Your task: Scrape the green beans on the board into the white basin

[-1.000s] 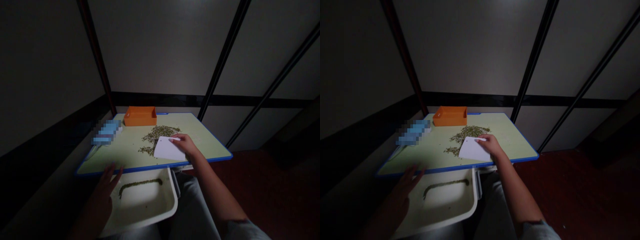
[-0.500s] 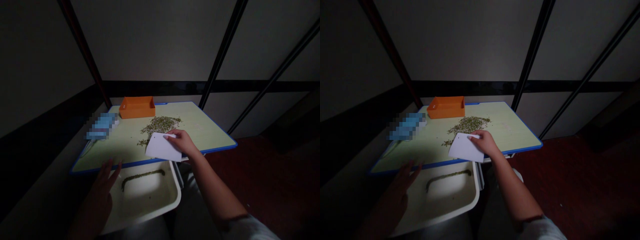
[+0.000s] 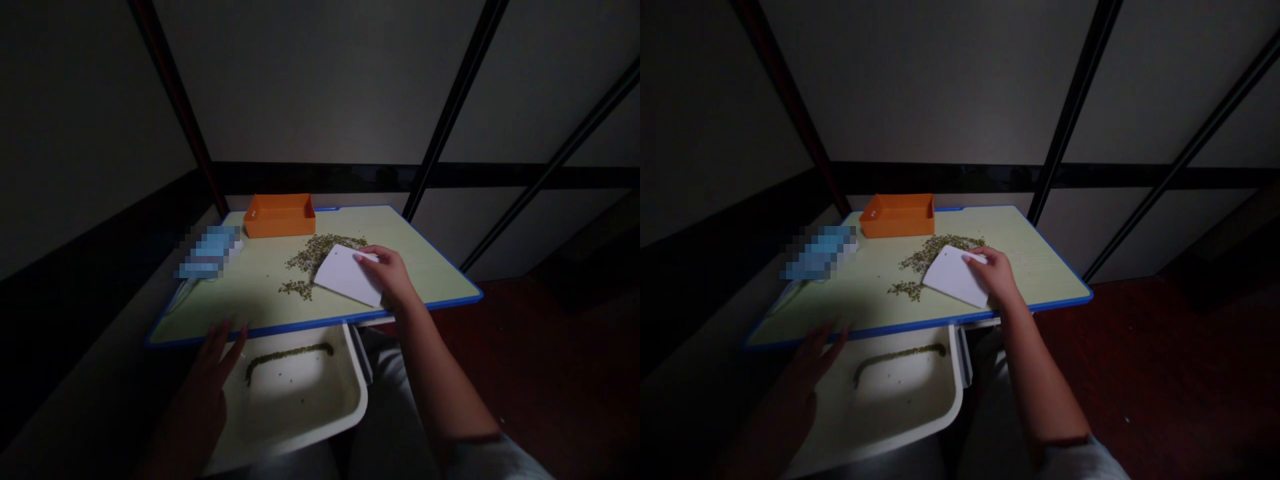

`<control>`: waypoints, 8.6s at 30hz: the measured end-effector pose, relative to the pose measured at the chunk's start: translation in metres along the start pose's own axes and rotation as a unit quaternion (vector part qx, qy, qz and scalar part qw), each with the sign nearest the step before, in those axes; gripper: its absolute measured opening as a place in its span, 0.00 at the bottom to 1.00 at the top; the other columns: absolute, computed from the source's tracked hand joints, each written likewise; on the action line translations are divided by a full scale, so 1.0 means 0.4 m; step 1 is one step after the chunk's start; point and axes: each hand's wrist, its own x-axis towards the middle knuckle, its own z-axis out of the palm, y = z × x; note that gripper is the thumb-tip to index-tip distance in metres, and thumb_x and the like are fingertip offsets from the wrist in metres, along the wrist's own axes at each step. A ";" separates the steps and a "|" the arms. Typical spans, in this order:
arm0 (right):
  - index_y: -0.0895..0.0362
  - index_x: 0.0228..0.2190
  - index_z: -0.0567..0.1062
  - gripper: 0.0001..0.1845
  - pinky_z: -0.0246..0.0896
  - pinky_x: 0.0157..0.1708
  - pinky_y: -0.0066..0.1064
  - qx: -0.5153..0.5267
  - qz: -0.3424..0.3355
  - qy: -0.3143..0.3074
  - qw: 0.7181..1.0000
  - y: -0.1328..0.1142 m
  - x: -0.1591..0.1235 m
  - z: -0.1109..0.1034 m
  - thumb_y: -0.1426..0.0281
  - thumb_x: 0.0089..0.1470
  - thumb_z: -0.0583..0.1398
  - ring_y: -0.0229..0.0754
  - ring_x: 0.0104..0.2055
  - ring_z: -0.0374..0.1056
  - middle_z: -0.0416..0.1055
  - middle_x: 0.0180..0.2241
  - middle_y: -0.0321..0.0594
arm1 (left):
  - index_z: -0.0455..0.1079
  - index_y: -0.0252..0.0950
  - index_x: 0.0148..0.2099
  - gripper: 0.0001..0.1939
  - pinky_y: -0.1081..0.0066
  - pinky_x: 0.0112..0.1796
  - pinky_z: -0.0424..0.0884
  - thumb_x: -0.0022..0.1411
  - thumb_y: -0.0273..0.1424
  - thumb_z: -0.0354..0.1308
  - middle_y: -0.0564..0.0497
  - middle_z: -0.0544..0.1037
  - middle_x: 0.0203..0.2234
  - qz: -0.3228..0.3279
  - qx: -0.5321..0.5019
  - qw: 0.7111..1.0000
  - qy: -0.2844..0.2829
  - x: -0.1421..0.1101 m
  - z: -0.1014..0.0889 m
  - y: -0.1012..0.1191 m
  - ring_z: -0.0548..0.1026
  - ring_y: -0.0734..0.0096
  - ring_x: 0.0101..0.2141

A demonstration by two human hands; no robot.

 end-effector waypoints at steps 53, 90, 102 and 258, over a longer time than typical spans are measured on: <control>0.59 0.32 0.77 0.15 0.58 0.30 0.29 -0.110 -0.113 -0.087 0.984 0.048 0.006 0.021 0.61 0.46 0.61 0.40 0.31 0.66 0.75 0.32 0.42 | 0.55 0.40 0.62 0.39 0.56 0.60 0.55 0.47 0.15 0.43 0.45 0.56 0.63 0.023 0.095 0.995 0.023 0.026 0.040 -0.045 0.47 0.56 0.64; 0.59 0.30 0.78 0.19 0.53 0.23 0.27 -0.054 -0.022 -0.025 0.998 0.045 0.001 0.023 0.57 0.40 0.64 0.38 0.24 0.63 0.74 0.28 0.41 | 0.43 0.51 0.64 0.42 0.46 0.60 0.51 0.50 0.13 0.34 0.54 0.46 0.66 -0.098 0.064 0.989 -0.087 0.017 -0.031 0.038 0.42 0.63 0.65; 0.59 0.31 0.78 0.20 0.54 0.24 0.27 -0.090 -0.041 -0.031 0.995 0.059 -0.005 0.019 0.56 0.41 0.63 0.39 0.26 0.64 0.75 0.30 0.42 | 0.42 0.50 0.64 0.42 0.46 0.60 0.52 0.50 0.12 0.36 0.53 0.45 0.66 -0.076 0.047 0.995 -0.054 0.009 -0.022 0.035 0.44 0.61 0.65; 0.60 0.30 0.79 0.21 0.52 0.22 0.27 -0.078 -0.001 -0.131 0.988 0.009 -0.026 0.038 0.58 0.36 0.67 0.36 0.25 0.63 0.74 0.29 0.41 | 0.43 0.48 0.65 0.39 0.46 0.60 0.50 0.53 0.17 0.35 0.52 0.45 0.67 -0.092 0.047 0.989 -0.102 0.018 -0.066 0.079 0.44 0.63 0.65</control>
